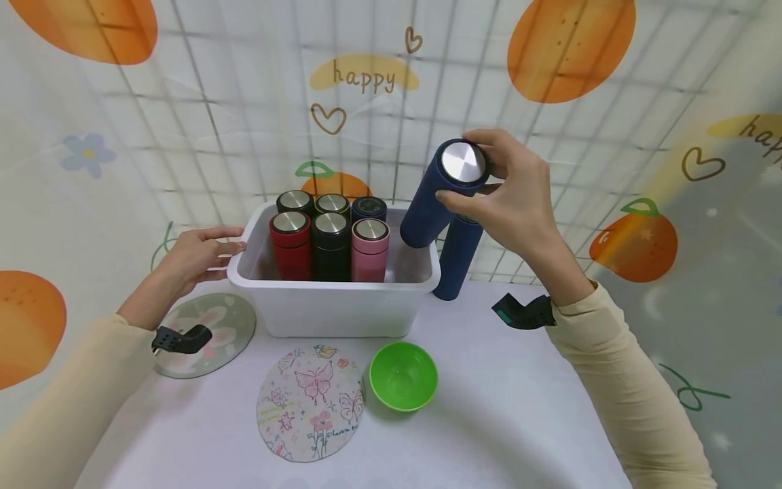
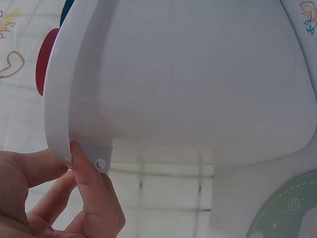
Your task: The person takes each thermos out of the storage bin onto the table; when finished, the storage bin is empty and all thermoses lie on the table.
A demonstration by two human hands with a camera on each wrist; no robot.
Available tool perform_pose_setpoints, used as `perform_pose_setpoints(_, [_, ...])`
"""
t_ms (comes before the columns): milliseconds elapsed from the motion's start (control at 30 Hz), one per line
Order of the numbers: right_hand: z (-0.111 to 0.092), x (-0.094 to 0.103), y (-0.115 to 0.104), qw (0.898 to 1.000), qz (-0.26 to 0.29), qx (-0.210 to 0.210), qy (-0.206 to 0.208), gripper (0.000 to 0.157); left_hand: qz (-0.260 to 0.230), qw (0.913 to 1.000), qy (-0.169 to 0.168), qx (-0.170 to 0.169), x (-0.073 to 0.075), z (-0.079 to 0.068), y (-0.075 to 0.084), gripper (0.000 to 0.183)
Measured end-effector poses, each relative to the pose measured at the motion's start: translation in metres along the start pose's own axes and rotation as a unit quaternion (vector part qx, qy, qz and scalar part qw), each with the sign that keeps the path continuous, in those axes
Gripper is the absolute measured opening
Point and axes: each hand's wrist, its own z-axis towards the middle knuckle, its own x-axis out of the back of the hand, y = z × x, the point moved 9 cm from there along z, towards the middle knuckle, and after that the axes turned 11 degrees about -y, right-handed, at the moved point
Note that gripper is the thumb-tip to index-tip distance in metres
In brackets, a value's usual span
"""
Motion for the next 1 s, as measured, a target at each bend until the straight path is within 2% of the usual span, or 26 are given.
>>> perform_pose_setpoints(267, [-0.011, 0.011, -0.002, 1.0, 0.003, 0.002, 0.015, 0.064, 0.006, 1.0, 0.003, 0.002, 0.0, 0.001, 0.0, 0.059])
perform_pose_setpoints(700, [-0.023, 0.034, 0.013, 0.999, -0.008, -0.024, 0.047, 0.064, 0.019, 0.9998, 0.006, 0.006, 0.0, 0.001, -0.002, 0.059])
perform_pose_setpoints(1000, [-0.035, 0.046, 0.02, 0.998, -0.017, -0.031, 0.054, 0.064, 0.021, 0.9998, 0.006, 0.006, -0.001, -0.001, 0.0, 0.059])
